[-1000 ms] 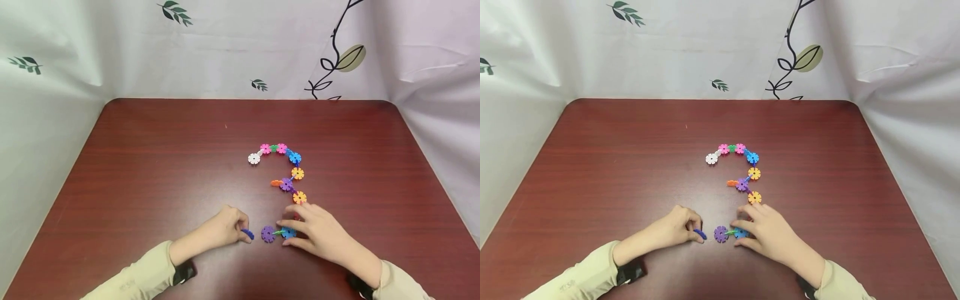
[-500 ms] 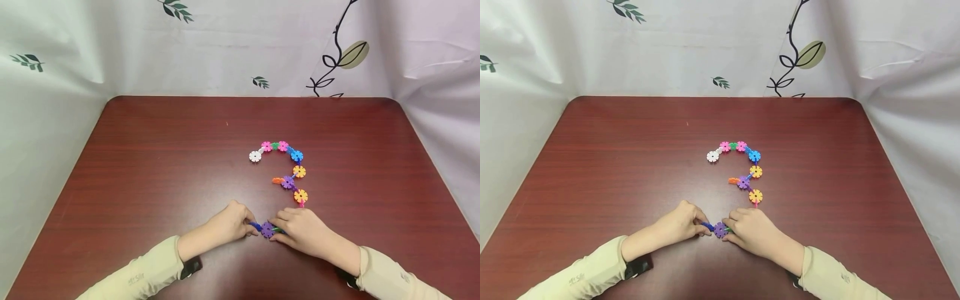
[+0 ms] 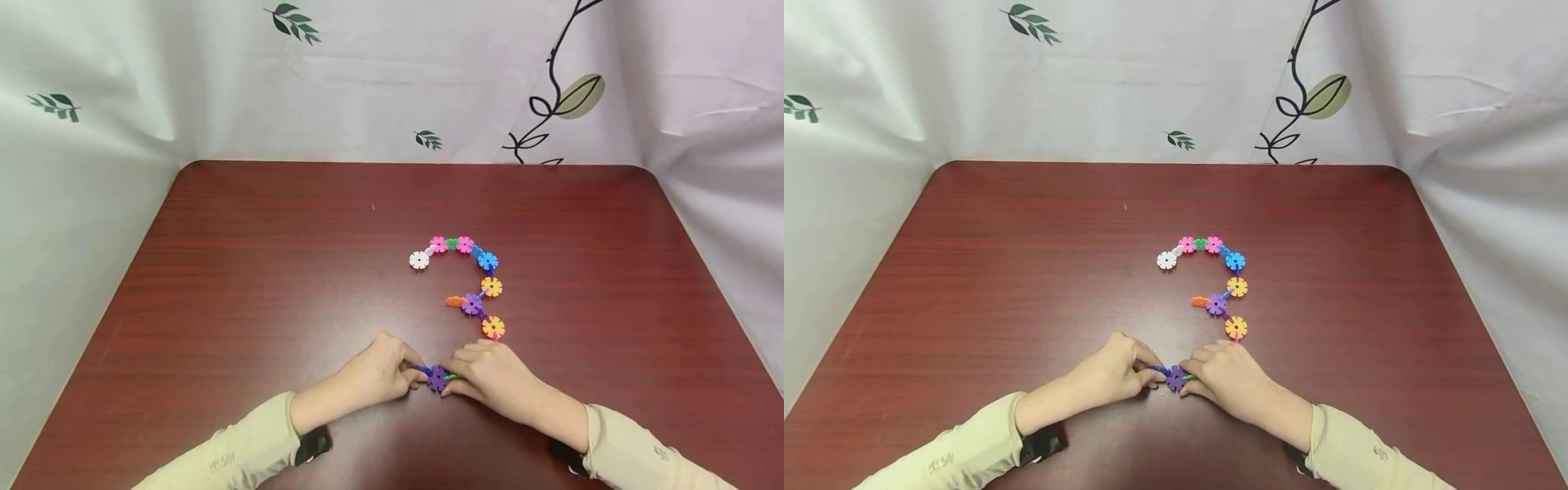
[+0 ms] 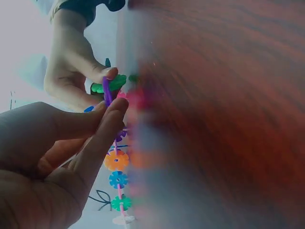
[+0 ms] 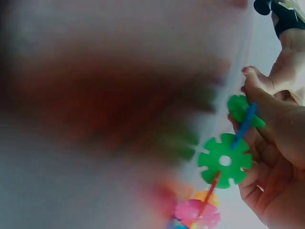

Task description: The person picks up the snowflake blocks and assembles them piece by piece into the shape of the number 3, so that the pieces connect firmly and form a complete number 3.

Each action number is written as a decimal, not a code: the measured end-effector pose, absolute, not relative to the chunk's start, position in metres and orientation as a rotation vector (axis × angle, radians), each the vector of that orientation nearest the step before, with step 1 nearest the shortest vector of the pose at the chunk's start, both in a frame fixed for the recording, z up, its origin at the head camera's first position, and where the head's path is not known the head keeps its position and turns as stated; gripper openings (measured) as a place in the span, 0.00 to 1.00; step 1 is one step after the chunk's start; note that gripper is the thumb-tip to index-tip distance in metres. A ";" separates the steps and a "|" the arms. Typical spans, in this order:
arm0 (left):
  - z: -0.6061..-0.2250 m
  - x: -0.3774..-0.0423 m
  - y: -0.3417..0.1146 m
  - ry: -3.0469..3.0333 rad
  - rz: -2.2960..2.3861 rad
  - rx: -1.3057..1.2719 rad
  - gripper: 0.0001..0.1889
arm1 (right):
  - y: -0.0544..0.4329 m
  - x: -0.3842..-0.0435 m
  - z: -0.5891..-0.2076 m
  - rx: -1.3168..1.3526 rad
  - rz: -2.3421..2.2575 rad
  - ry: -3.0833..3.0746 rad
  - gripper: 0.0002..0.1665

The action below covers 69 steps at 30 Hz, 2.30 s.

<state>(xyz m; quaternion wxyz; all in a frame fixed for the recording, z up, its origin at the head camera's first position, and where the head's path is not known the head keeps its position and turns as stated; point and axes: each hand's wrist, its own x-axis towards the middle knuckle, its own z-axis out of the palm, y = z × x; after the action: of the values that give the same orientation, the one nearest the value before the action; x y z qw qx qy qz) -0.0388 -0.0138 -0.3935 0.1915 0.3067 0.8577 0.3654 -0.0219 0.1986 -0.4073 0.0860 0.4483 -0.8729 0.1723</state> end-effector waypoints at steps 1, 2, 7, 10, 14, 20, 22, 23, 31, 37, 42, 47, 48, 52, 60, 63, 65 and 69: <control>-0.393 -0.039 -0.013 2.415 1.018 0.858 0.04 | 0.198 -0.022 -0.408 1.349 0.501 -2.584 0.15; -0.393 -0.039 -0.012 2.416 1.016 0.849 0.04 | 0.197 -0.022 -0.408 1.359 0.488 -2.567 0.15; -0.394 -0.040 -0.010 2.426 1.075 0.773 0.06 | 0.193 -0.023 -0.410 1.361 0.449 -2.520 0.16; -0.396 -0.041 -0.011 2.390 1.176 0.745 0.07 | 0.194 -0.023 -0.411 1.328 0.466 -2.525 0.16; -0.399 -0.041 -0.014 2.309 1.311 0.672 0.06 | 0.195 -0.023 -0.412 1.303 0.493 -2.516 0.16; -0.397 -0.044 -0.020 2.144 1.495 0.487 0.04 | 0.196 -0.026 -0.404 1.252 0.567 -2.510 0.16; -0.396 -0.045 -0.023 2.122 1.513 0.472 0.04 | 0.197 -0.026 -0.402 1.238 0.596 -2.513 0.16; -0.395 -0.046 -0.024 2.114 1.516 0.472 0.05 | 0.197 -0.027 -0.401 1.230 0.605 -2.515 0.16; -0.395 -0.047 -0.028 2.280 1.337 0.698 0.08 | 0.198 -0.024 -0.405 1.234 0.585 -2.501 0.17; -0.394 -0.046 -0.025 2.356 1.261 0.738 0.09 | 0.199 -0.024 -0.405 1.200 0.623 -2.504 0.15; -0.393 -0.046 -0.018 2.398 1.195 0.798 0.09 | 0.197 -0.026 -0.405 1.226 0.616 -2.498 0.14; -0.392 -0.043 -0.016 2.474 1.149 0.819 0.11 | 0.196 -0.027 -0.406 1.276 0.602 -2.435 0.14; -0.393 -0.042 -0.016 2.481 1.147 0.826 0.11 | 0.196 -0.028 -0.406 1.293 0.586 -2.422 0.15; -0.394 -0.037 -0.014 2.487 1.143 0.830 0.11 | 0.196 -0.029 -0.408 1.344 0.570 -2.403 0.16; -0.396 -0.037 -0.012 2.483 1.110 0.848 0.11 | 0.197 -0.031 -0.403 1.366 0.463 -2.458 0.17; -0.396 -0.041 -0.014 2.434 1.080 0.868 0.10 | 0.198 -0.030 -0.401 1.345 0.454 -2.479 0.18; -0.396 -0.043 -0.017 2.446 1.011 0.901 0.09 | 0.199 -0.029 -0.399 1.325 0.453 -2.512 0.24; -0.398 -0.045 -0.024 2.533 0.862 0.990 0.08 | 0.215 -0.030 -0.393 1.235 0.479 -2.616 0.38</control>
<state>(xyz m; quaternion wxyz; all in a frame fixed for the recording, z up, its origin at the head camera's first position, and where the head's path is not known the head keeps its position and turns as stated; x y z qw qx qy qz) -0.0446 -0.0236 -0.3980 0.1439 0.3432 0.8786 0.2992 -0.0302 0.2148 -0.3927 0.1042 0.4190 -0.8873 0.1624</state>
